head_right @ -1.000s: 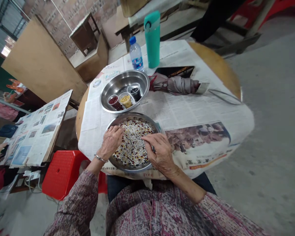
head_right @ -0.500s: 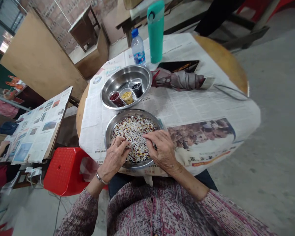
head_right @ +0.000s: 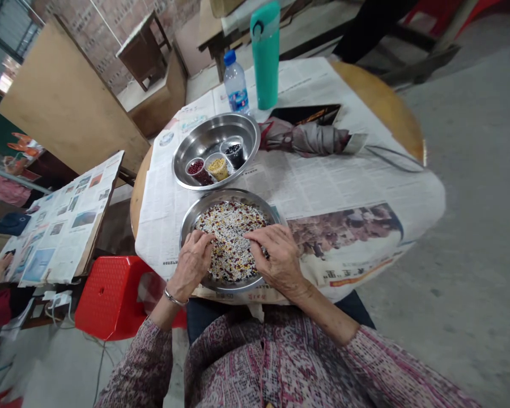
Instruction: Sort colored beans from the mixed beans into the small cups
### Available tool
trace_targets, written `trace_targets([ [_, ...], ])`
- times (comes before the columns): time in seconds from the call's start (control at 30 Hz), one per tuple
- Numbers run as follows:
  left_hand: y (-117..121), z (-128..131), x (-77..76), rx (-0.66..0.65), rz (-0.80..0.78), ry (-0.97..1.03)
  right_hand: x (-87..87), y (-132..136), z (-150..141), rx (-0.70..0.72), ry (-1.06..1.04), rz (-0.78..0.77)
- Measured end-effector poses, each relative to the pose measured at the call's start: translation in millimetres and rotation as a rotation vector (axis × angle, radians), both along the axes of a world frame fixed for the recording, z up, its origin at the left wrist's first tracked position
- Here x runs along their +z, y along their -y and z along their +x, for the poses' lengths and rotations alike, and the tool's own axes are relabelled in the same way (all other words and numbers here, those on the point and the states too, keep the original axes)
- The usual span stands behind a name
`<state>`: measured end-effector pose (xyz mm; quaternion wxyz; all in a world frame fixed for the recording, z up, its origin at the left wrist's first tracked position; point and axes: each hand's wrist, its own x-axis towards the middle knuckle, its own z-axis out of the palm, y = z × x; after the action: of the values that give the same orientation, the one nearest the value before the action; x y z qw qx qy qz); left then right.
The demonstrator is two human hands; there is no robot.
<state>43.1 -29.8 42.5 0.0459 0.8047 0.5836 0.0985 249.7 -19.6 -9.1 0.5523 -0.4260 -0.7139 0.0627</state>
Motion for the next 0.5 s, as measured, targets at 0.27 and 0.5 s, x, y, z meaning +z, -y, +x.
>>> trace_targets([
  [0.27,-9,2,-11.2,-0.072,-0.054,0.044,0.3,1,0,0.000,0.009,-0.005],
  [0.5,-11,10,-11.1,-0.096,-0.014,0.091,-0.8,0,0,0.007,-0.023,-0.035],
])
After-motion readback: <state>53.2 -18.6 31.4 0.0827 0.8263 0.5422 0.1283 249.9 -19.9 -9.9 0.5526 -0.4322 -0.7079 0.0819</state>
